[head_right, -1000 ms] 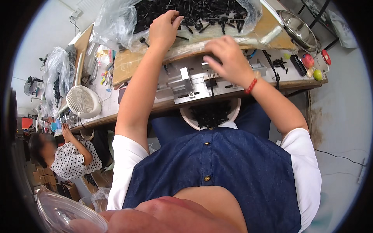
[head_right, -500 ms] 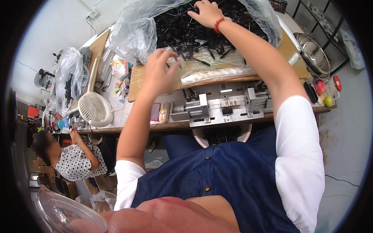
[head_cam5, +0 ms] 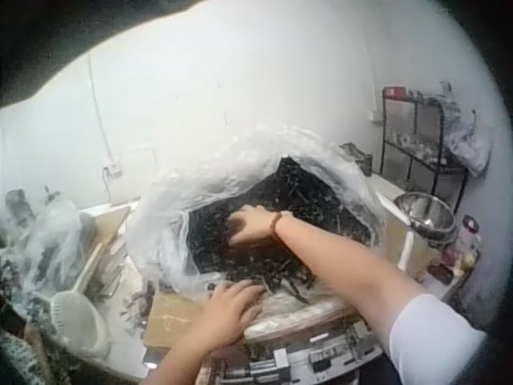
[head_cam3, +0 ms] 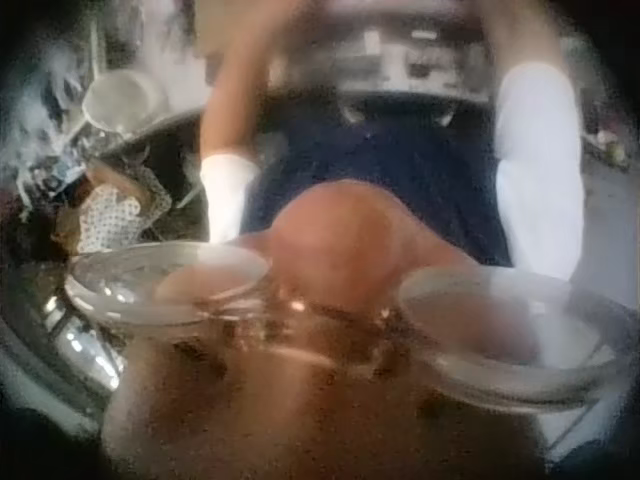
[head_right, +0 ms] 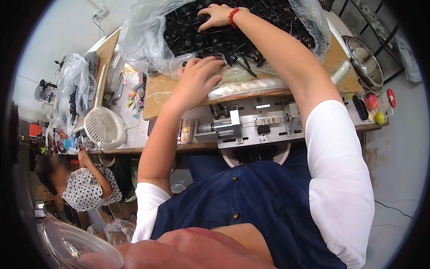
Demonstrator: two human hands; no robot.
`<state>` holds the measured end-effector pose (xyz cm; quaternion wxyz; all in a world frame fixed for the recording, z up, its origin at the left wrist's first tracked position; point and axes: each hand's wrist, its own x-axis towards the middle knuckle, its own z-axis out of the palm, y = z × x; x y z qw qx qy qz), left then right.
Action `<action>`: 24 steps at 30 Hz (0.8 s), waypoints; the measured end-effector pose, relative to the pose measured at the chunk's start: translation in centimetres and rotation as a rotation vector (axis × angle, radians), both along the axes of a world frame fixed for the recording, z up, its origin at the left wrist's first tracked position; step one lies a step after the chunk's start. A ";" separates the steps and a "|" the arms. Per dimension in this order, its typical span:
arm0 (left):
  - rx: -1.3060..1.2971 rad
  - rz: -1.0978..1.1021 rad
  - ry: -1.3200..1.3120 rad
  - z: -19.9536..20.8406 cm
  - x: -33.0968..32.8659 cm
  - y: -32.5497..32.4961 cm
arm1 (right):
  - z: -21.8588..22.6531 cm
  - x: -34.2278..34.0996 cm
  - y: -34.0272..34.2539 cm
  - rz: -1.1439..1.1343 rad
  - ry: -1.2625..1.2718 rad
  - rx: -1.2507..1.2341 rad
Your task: The person repeatedly picks up small black plastic components from a pile and places them into a metal jig on a workbench. They use a small tool to adjust or secure the components within the jig before removing them and repeating the process.
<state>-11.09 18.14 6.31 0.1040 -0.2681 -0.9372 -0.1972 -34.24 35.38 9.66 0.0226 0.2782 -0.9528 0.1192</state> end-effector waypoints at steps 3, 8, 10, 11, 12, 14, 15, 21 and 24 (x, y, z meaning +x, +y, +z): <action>0.010 -0.025 0.006 0.0 -0.4 0.9 | -1.1 0.3 0.5 0.071 0.081 0.056; -0.016 -0.030 -0.038 0.1 -0.3 1.0 | -0.8 1.9 2.0 0.195 0.028 0.054; -0.011 -0.068 -0.057 0.1 -0.7 0.8 | -1.2 1.6 3.0 0.250 0.048 0.016; -0.025 -0.074 -0.035 0.5 -0.7 1.1 | -1.8 0.5 4.1 0.275 0.069 -0.017; -0.038 -0.081 -0.013 1.1 -0.7 1.3 | -2.5 -0.5 5.5 0.299 0.090 -0.049; -0.041 -0.069 0.007 0.8 -0.3 -0.2 | -0.7 1.4 6.0 0.399 -0.117 -0.079; -0.022 -0.091 0.027 0.7 -0.5 -0.7 | 0.9 2.9 6.8 0.436 -0.215 -0.085; 0.075 -0.139 0.054 0.6 0.2 -1.0 | 2.0 12.6 11.3 0.254 0.413 -0.253; 0.153 -0.187 0.103 -0.2 0.1 -0.2 | -0.4 16.5 13.8 0.046 0.455 -0.234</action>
